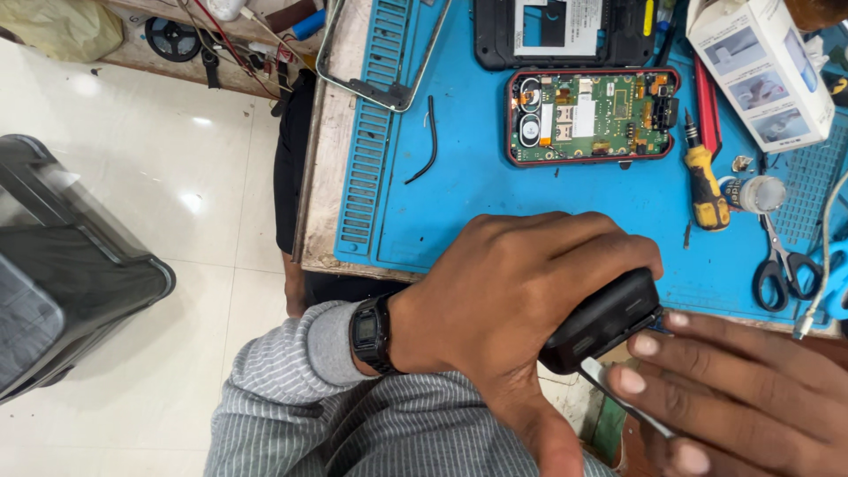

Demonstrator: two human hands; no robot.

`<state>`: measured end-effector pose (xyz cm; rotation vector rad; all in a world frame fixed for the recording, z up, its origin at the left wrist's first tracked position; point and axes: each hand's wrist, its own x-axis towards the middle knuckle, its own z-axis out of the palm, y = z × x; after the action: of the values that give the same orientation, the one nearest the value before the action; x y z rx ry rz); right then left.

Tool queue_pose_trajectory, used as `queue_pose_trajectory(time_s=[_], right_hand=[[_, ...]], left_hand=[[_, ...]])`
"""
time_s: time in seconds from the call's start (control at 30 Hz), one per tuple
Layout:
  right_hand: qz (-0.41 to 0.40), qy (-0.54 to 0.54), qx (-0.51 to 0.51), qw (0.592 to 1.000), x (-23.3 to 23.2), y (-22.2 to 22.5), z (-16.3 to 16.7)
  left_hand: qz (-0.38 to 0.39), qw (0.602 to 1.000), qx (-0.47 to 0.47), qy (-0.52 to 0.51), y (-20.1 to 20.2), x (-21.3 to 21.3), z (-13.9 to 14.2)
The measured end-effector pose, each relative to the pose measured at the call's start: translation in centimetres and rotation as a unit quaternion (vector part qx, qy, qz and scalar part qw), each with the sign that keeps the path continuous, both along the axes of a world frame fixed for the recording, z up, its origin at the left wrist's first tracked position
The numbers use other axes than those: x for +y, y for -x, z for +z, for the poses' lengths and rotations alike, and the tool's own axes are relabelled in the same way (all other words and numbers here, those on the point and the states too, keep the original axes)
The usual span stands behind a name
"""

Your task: The person pries open the casing of a black power bank using a metal spudger, working the tool along the seam while rotating the device. They separate the housing to expose the internal battery pack and continue working around the edges of the opened case.

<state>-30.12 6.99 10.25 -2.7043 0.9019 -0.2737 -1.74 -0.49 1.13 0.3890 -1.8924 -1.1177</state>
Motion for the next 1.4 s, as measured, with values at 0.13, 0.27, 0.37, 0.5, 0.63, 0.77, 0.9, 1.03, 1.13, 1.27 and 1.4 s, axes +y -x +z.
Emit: queue_pose_trajectory(time_s=[0.13,0.27,0.37,0.5,0.63,0.77,0.9,1.03,1.13,1.27,1.4], right_hand=[[0.068,-0.016,-0.048,0.996,-1.1,-0.5,0.0],[0.021,-0.017,-0.080,0.996,-1.9,-2.6,0.7],[0.000,-0.020,-0.058,0.998,-2.4,-4.0,1.7],[0.032,-0.097,-0.091,0.991,-3.8,-4.1,1.8],[-0.005,-0.120,-0.177,0.977,-4.3,-3.4,0.8],[-0.074,-0.091,-0.224,0.967,-3.4,-3.6,-0.6],[-0.117,-0.048,-0.358,0.925,-3.1,-3.9,-3.9],[-0.209,-0.017,-0.542,0.814,-2.6,-3.2,-8.3],[-0.229,0.008,-0.536,0.813,-1.3,-2.3,-10.5],[-0.260,-0.011,-0.545,0.797,0.2,-1.1,-11.8],[-0.259,-0.047,-0.567,0.780,0.4,-1.1,-12.4]], left_hand=[[0.005,1.000,-0.003,0.000,0.0,0.0,0.1],[0.014,1.000,-0.022,0.010,0.1,-0.1,0.3],[0.020,0.999,-0.023,0.011,0.1,-0.2,0.5],[0.018,0.999,-0.018,0.038,0.4,0.2,0.7],[0.030,0.998,-0.005,0.058,1.1,0.7,0.7],[0.017,0.999,0.013,0.024,0.8,-0.4,0.2],[0.024,0.998,0.043,-0.023,0.3,-1.0,0.1],[0.014,0.990,0.075,-0.118,-0.3,-1.6,0.5],[0.023,0.983,0.083,-0.165,-0.7,-2.4,1.0],[0.017,0.980,0.083,-0.181,-1.2,-3.0,1.8],[0.028,0.977,0.087,-0.192,-1.4,-3.2,1.9]])
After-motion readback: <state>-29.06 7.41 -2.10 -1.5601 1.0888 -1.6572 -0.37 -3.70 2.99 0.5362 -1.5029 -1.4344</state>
